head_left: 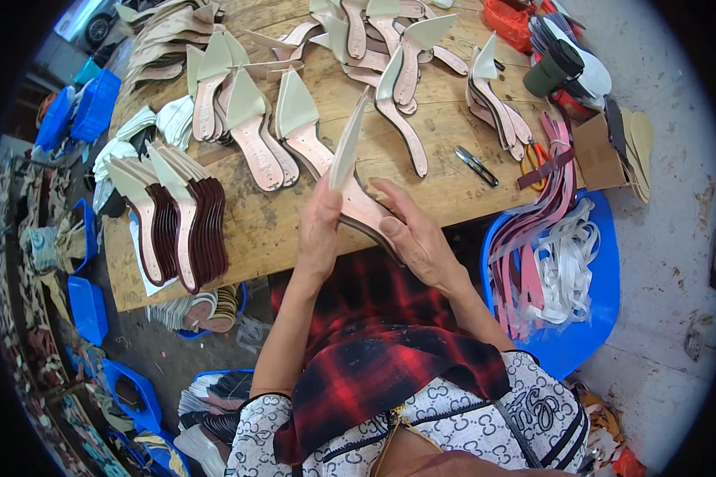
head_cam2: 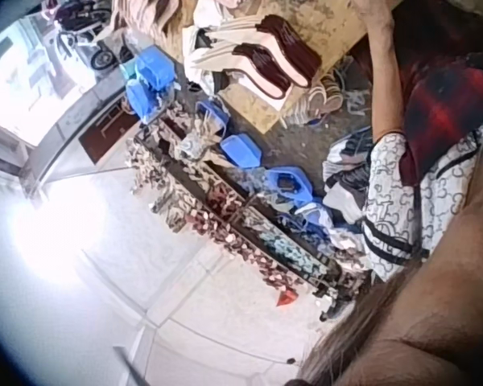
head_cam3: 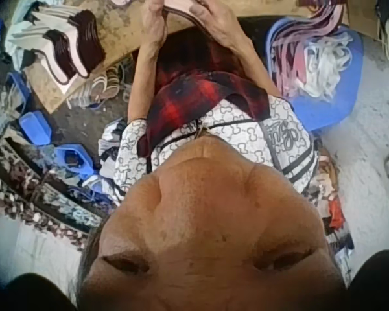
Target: Apply adhesive and assemble shoe components at a workbench.
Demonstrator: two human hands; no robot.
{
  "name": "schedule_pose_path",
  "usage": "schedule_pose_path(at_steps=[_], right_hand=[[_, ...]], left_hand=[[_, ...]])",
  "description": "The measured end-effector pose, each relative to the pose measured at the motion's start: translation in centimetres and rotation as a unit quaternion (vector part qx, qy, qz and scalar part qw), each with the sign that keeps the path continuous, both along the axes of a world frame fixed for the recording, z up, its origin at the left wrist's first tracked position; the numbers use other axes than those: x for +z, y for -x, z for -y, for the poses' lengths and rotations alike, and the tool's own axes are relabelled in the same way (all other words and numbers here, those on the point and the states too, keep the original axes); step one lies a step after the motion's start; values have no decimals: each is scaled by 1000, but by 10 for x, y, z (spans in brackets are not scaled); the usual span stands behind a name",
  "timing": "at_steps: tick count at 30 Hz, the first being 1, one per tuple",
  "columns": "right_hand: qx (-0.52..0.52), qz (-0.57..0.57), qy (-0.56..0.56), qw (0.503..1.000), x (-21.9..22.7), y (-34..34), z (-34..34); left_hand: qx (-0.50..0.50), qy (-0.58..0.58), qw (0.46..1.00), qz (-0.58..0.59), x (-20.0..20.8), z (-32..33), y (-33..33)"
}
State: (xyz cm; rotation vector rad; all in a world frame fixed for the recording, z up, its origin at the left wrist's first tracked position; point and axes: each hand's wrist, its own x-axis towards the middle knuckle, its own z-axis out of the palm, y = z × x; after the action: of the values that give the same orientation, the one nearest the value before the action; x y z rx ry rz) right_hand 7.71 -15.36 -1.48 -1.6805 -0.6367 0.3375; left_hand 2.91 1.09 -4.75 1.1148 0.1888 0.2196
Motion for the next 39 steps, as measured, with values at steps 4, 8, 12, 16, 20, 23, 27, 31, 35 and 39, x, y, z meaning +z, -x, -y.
schedule_pose_path(at_steps=[4, 8, 12, 16, 20, 23, 27, 31, 35, 39], right_hand=[[-131, 17, 192, 973, 16, -23, 18], [-53, -23, -46, 997, -2, -16, 10], [-99, -60, -49, 992, -19, 18, 3], [-76, 204, -66, 974, -33, 46, 3], [53, 47, -29, 997, -9, 17, 0], [146, 90, 18, 985, 0, 4, 3], [142, 123, -24, 982, 6, 16, -1], [124, 147, -67, 979, 5, 28, 10], [165, 135, -67, 975, 23, 33, 25], [190, 91, -80, 974, 30, 37, 30]], left_hand=[[-33, -143, 989, -31, 0, 2, 37], [-80, -76, 991, -73, -8, 19, 65], [-91, 81, 983, -139, -19, 20, 82], [-127, 202, 961, -137, -20, 1, 95], [-285, 48, 939, -188, -10, -31, 80], [-323, -258, 904, -106, 23, -38, 44], [-276, -66, 958, -50, 28, -9, 35], [-246, -104, 963, -33, 27, 0, 45], [-255, -173, 951, -31, 49, -9, 53], [-224, -102, 968, -40, 39, -8, 67]])
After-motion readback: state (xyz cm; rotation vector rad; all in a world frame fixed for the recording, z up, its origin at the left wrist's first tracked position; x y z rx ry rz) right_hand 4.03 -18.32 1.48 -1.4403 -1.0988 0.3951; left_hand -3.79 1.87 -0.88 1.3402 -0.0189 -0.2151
